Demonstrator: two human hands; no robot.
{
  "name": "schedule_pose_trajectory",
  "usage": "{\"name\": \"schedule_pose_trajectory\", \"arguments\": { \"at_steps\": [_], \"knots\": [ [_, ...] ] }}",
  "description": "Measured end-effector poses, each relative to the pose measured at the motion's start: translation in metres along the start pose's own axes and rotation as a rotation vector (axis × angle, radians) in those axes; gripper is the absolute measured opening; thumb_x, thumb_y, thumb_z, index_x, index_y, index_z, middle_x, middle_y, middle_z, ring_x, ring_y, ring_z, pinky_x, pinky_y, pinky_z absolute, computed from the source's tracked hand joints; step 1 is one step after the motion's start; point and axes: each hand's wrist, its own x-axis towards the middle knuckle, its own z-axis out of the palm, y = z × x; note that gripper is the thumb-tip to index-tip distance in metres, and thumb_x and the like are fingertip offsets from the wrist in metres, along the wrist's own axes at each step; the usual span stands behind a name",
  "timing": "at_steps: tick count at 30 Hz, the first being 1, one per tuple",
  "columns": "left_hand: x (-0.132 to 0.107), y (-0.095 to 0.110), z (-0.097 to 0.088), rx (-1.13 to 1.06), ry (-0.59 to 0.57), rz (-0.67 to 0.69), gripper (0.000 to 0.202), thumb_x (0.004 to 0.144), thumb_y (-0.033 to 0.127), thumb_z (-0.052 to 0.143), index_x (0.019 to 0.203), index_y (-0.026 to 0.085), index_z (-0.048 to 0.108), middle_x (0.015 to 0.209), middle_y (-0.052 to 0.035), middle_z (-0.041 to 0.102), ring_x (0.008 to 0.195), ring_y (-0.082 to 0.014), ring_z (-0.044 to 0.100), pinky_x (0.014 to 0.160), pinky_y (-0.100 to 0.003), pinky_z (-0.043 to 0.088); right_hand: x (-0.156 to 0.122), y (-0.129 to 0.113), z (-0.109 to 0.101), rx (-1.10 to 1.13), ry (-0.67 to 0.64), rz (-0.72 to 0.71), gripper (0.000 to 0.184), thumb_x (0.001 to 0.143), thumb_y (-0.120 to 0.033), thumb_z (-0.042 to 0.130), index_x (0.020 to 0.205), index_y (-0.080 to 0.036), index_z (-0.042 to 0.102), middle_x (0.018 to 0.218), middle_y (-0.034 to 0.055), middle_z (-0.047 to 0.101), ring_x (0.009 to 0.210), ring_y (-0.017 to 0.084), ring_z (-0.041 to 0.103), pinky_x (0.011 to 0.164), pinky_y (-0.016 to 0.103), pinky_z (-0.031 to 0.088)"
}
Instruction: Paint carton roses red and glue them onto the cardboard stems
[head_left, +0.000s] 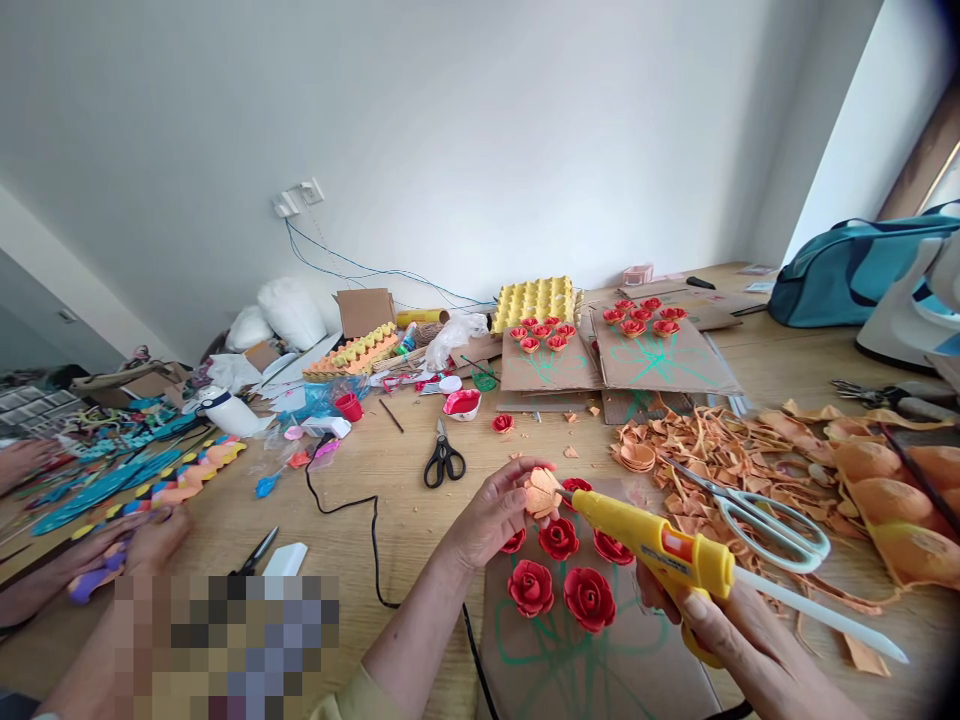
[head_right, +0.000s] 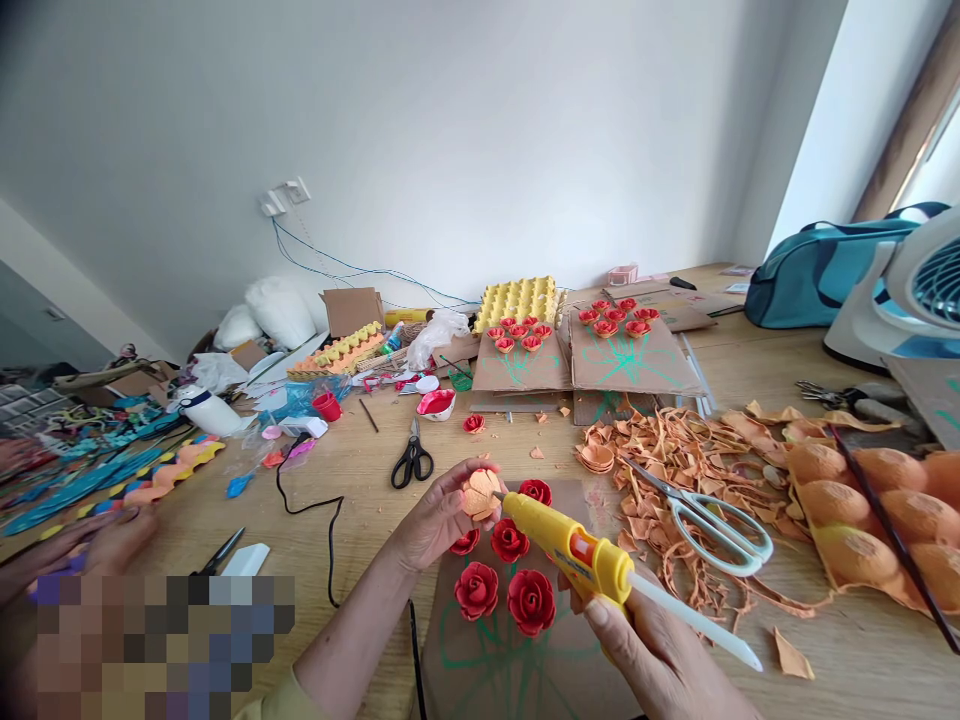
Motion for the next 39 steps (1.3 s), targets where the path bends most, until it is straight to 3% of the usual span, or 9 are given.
{"name": "schedule_pose_trajectory", "arguments": {
  "at_steps": [10, 18, 24, 28, 32, 36, 39],
  "knots": [
    [-0.001, 0.002, 0.001, -0.043, -0.003, -0.005, 0.048, 0.078, 0.045, 0.084, 0.117, 0.018, 0.074, 0.096, -0.0075, 0.070, 0.075, -0.0160, 0.067, 0.067, -0.025, 0.047, 0.001, -0.006, -0.001, -0.007, 0.026, 0.013, 0.072, 0.083, -0.083, 0.046, 0.095, -0.020, 0.079, 0.086, 0.0094, 0.075, 0.082, 0.027, 0.069, 0.088, 0.041, 0.059],
    [-0.001, 0.000, -0.002, -0.037, 0.004, 0.001, 0.051, 0.080, 0.047, 0.082, 0.121, 0.018, 0.070, 0.103, -0.0108, 0.072, 0.079, -0.0168, 0.068, 0.069, -0.026, 0.047, 0.000, -0.001, 0.000, -0.011, -0.007, -0.001, 0.066, 0.086, -0.079, 0.047, 0.092, -0.021, 0.078, 0.094, 0.0098, 0.077, 0.084, 0.026, 0.068, 0.089, 0.041, 0.059],
    [0.001, 0.005, -0.005, 0.025, 0.136, 0.081, 0.051, 0.079, 0.043, 0.083, 0.122, 0.020, 0.067, 0.110, -0.0097, 0.070, 0.090, -0.0186, 0.068, 0.074, -0.027, 0.049, 0.004, 0.005, -0.008, 0.010, -0.083, -0.086, 0.063, 0.088, -0.078, 0.045, 0.090, -0.023, 0.076, 0.085, 0.0090, 0.073, 0.077, 0.024, 0.066, 0.070, 0.033, 0.061],
    [0.005, 0.012, -0.018, 0.312, 0.294, 0.148, 0.050, 0.080, 0.041, 0.081, 0.122, 0.019, 0.066, 0.110, -0.0086, 0.068, 0.096, -0.0197, 0.066, 0.082, -0.030, 0.051, 0.006, -0.001, -0.011, 0.017, 0.082, -0.104, 0.062, 0.088, -0.077, 0.048, 0.067, -0.023, 0.067, 0.072, 0.0057, 0.066, 0.071, 0.021, 0.060, 0.071, 0.029, 0.059],
    [0.008, 0.013, -0.035, 0.787, 0.362, 0.108, 0.044, 0.081, 0.032, 0.077, 0.122, 0.018, 0.067, 0.110, -0.0085, 0.070, 0.101, -0.0207, 0.065, 0.088, -0.031, 0.052, 0.010, 0.000, -0.012, 0.059, 0.011, -0.133, 0.062, 0.089, -0.077, 0.045, 0.079, -0.023, 0.073, 0.076, 0.0057, 0.069, 0.064, 0.019, 0.056, 0.062, 0.027, 0.057],
    [0.011, 0.012, -0.043, 1.204, 0.297, 0.038, 0.045, 0.081, 0.024, 0.073, 0.125, 0.021, 0.068, 0.123, -0.0100, 0.069, 0.106, -0.0245, 0.066, 0.095, -0.037, 0.052, 0.011, 0.004, -0.011, 0.068, 0.043, -0.116, 0.059, 0.088, -0.076, 0.047, 0.081, -0.024, 0.073, 0.079, 0.0064, 0.069, 0.070, 0.022, 0.060, 0.066, 0.030, 0.056],
    [0.014, 0.012, -0.043, 1.354, 0.187, -0.007, 0.046, 0.079, 0.021, 0.075, 0.125, 0.022, 0.070, 0.126, -0.0103, 0.068, 0.117, -0.0276, 0.064, 0.106, -0.040, 0.047, 0.008, 0.000, -0.008, 0.110, 0.096, -0.076, 0.055, 0.089, -0.074, 0.048, 0.077, -0.025, 0.070, 0.081, 0.0066, 0.069, 0.073, 0.024, 0.061, 0.070, 0.033, 0.055]
  ]
}}
